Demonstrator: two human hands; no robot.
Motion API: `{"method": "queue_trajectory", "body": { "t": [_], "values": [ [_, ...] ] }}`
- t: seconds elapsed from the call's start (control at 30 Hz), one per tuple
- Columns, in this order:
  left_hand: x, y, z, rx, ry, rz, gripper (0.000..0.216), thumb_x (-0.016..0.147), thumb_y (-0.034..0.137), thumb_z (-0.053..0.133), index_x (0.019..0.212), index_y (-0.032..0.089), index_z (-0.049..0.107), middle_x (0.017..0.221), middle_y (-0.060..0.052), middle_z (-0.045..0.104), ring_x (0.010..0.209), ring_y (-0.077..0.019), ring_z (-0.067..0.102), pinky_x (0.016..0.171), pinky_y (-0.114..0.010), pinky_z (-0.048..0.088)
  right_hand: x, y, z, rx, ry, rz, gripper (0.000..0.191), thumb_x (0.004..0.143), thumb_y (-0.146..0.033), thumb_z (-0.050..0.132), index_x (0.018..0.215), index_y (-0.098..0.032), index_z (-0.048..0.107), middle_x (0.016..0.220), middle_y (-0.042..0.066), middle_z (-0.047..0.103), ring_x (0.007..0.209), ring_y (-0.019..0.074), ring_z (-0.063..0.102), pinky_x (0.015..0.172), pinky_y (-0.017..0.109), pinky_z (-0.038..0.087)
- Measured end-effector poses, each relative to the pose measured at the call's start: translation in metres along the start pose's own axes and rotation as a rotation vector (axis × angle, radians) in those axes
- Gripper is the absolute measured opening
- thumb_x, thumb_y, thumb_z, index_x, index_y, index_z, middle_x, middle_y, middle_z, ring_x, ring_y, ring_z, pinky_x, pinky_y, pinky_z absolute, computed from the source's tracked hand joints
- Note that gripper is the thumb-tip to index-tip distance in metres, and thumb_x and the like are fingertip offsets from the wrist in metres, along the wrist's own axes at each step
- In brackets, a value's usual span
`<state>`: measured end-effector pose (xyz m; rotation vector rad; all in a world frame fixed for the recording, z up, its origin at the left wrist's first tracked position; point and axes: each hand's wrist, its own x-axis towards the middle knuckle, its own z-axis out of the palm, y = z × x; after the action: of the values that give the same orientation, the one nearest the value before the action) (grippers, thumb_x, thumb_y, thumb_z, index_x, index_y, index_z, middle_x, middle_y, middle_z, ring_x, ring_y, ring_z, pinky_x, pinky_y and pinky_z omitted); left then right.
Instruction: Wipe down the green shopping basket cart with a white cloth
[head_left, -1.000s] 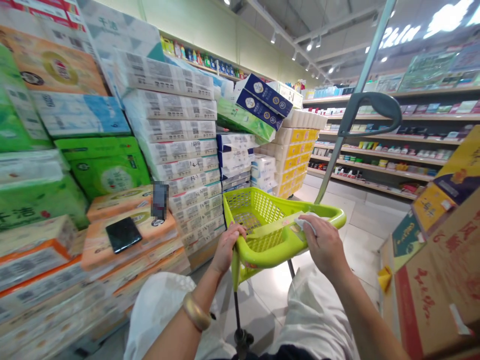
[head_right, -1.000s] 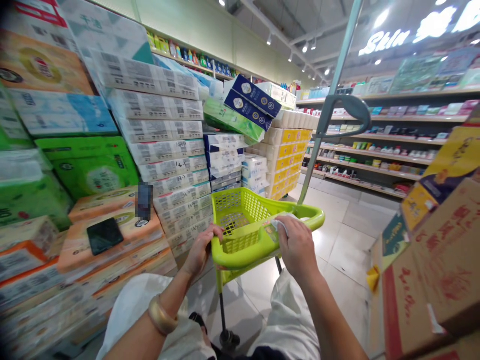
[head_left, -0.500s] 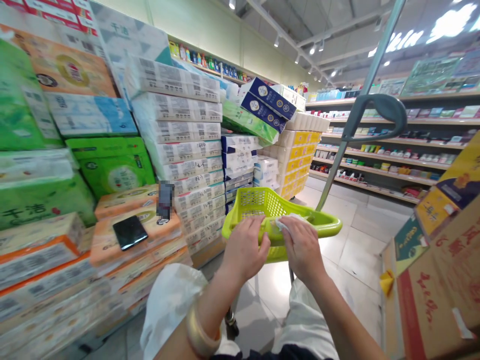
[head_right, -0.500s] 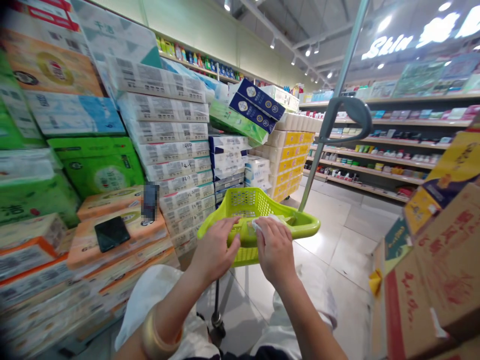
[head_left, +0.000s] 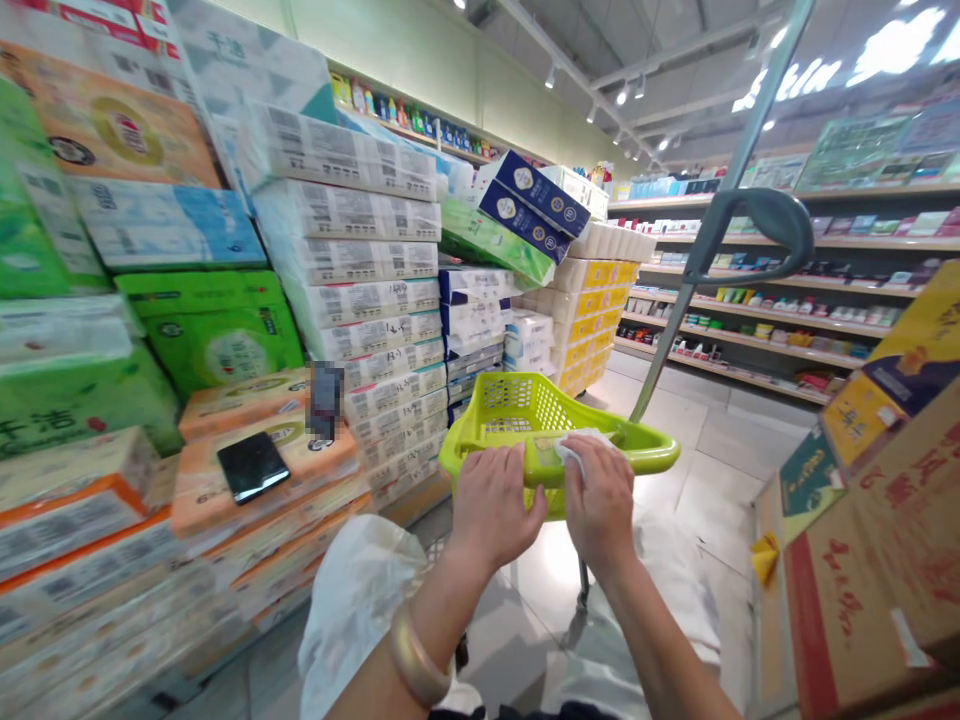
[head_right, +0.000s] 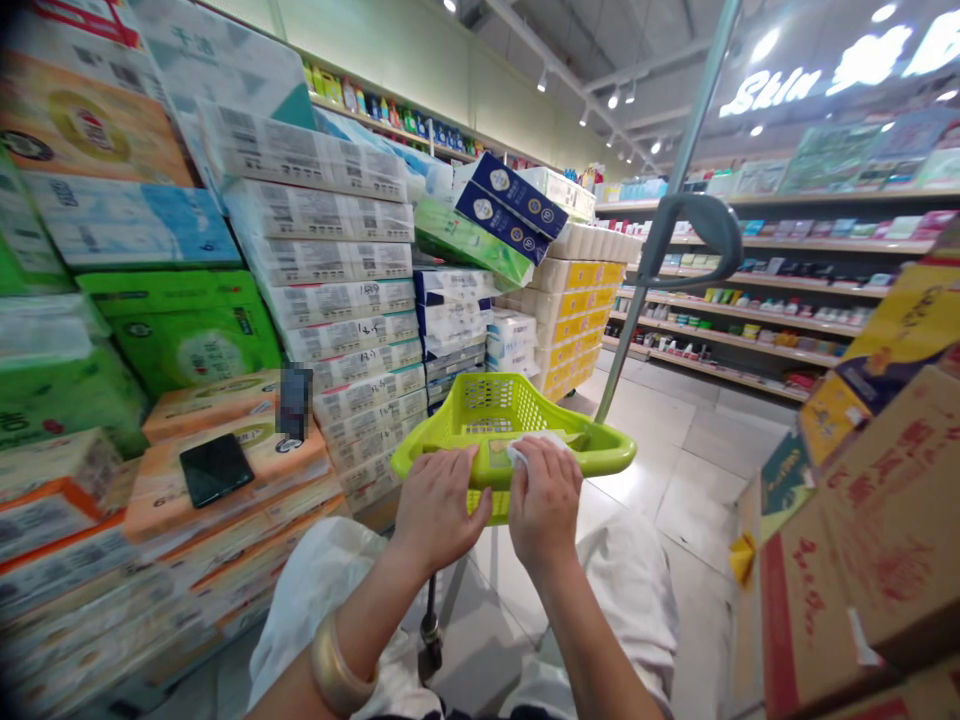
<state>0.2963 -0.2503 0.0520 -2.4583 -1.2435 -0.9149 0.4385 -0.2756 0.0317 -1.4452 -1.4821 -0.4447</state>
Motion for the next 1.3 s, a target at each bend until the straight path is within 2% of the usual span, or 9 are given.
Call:
{"method": "queue_trajectory", "body": {
  "t": [0.1, 0.17, 0.33, 0.43, 0.63, 0.8, 0.93, 1.13, 1.3],
  "values": [
    [-0.001, -0.001, 0.001, -0.015, -0.004, 0.01, 0.037, 0.084, 0.036, 0.051, 0.113, 0.014, 0.053, 0.096, -0.009, 0.066, 0.092, -0.0262, 0.058, 0.084, -0.042, 0.043, 0.003, -0.016, 0.003, 0.049, -0.104, -0.093, 0.027, 0.096, -0.024, 0.038, 0.106, -0.022, 0.062, 0.113, 0.004, 0.066, 0.111, 0.0173, 0.055, 0.103, 0.035, 0.031],
    [-0.002, -0.002, 0.002, -0.02, -0.002, 0.017, 0.038, 0.083, 0.036, 0.052, 0.114, 0.014, 0.053, 0.097, -0.008, 0.066, 0.093, -0.0259, 0.058, 0.086, -0.043, 0.042, 0.006, -0.015, 0.001, 0.06, -0.147, -0.097, 0.027, 0.096, -0.024, 0.038, 0.107, -0.023, 0.063, 0.113, 0.004, 0.066, 0.11, 0.0167, 0.056, 0.101, 0.033, 0.032],
    [-0.003, -0.003, 0.002, 0.0, 0.016, 0.025, 0.045, 0.08, 0.037, 0.056, 0.117, 0.012, 0.052, 0.1, -0.009, 0.065, 0.095, -0.0263, 0.058, 0.089, -0.043, 0.042, 0.016, 0.017, -0.013, -0.027, -0.112, 0.07, 0.03, 0.096, -0.028, 0.037, 0.106, -0.02, 0.064, 0.108, 0.007, 0.068, 0.103, 0.0198, 0.059, 0.093, 0.033, 0.037],
    [-0.003, -0.002, 0.002, 0.009, 0.022, 0.028, 0.045, 0.08, 0.037, 0.056, 0.117, 0.012, 0.052, 0.099, -0.01, 0.065, 0.093, -0.0265, 0.058, 0.088, -0.044, 0.042, 0.023, 0.018, -0.014, -0.101, -0.136, 0.116, 0.03, 0.095, -0.028, 0.038, 0.105, -0.019, 0.065, 0.107, 0.008, 0.068, 0.102, 0.0212, 0.058, 0.091, 0.034, 0.036],
    [-0.005, -0.002, 0.001, 0.004, 0.02, 0.056, 0.043, 0.08, 0.037, 0.053, 0.114, 0.011, 0.053, 0.095, -0.01, 0.065, 0.09, -0.0267, 0.058, 0.085, -0.043, 0.043, 0.051, -0.023, -0.001, -0.092, -0.529, -0.058, 0.027, 0.094, -0.026, 0.041, 0.111, -0.024, 0.063, 0.107, 0.004, 0.069, 0.1, 0.0178, 0.061, 0.09, 0.029, 0.036],
    [-0.007, -0.002, -0.003, 0.013, 0.018, 0.01, 0.042, 0.08, 0.037, 0.055, 0.114, 0.012, 0.054, 0.096, -0.009, 0.065, 0.091, -0.0261, 0.058, 0.086, -0.043, 0.042, 0.076, -0.014, -0.009, -0.221, -0.747, 0.001, 0.034, 0.097, -0.034, 0.034, 0.093, -0.021, 0.065, 0.095, 0.005, 0.071, 0.089, 0.0177, 0.064, 0.074, 0.026, 0.038],
    [-0.008, -0.001, -0.004, 0.014, 0.022, -0.007, 0.043, 0.079, 0.036, 0.056, 0.115, 0.013, 0.053, 0.097, -0.008, 0.065, 0.091, -0.0257, 0.058, 0.087, -0.042, 0.041, 0.079, -0.003, -0.016, -0.348, -0.742, 0.132, 0.036, 0.097, -0.034, 0.031, 0.092, -0.019, 0.064, 0.093, 0.008, 0.071, 0.085, 0.0193, 0.065, 0.071, 0.027, 0.037],
    [-0.009, -0.001, -0.003, 0.019, 0.014, -0.003, 0.041, 0.08, 0.039, 0.055, 0.113, 0.014, 0.054, 0.096, -0.008, 0.065, 0.09, -0.0259, 0.057, 0.085, -0.043, 0.041, 0.07, -0.021, -0.01, -0.209, -0.704, -0.069, 0.031, 0.097, -0.03, 0.034, 0.093, -0.02, 0.063, 0.096, 0.006, 0.07, 0.093, 0.0173, 0.063, 0.08, 0.026, 0.037],
    [-0.009, 0.001, -0.004, 0.011, 0.023, -0.013, 0.041, 0.08, 0.037, 0.055, 0.114, 0.015, 0.053, 0.095, -0.008, 0.065, 0.091, -0.0256, 0.057, 0.085, -0.042, 0.042, 0.082, -0.006, -0.009, -0.284, -0.82, 0.073, 0.038, 0.097, -0.035, 0.029, 0.096, -0.019, 0.064, 0.098, 0.008, 0.07, 0.09, 0.018, 0.064, 0.073, 0.025, 0.04]
  ]
}}
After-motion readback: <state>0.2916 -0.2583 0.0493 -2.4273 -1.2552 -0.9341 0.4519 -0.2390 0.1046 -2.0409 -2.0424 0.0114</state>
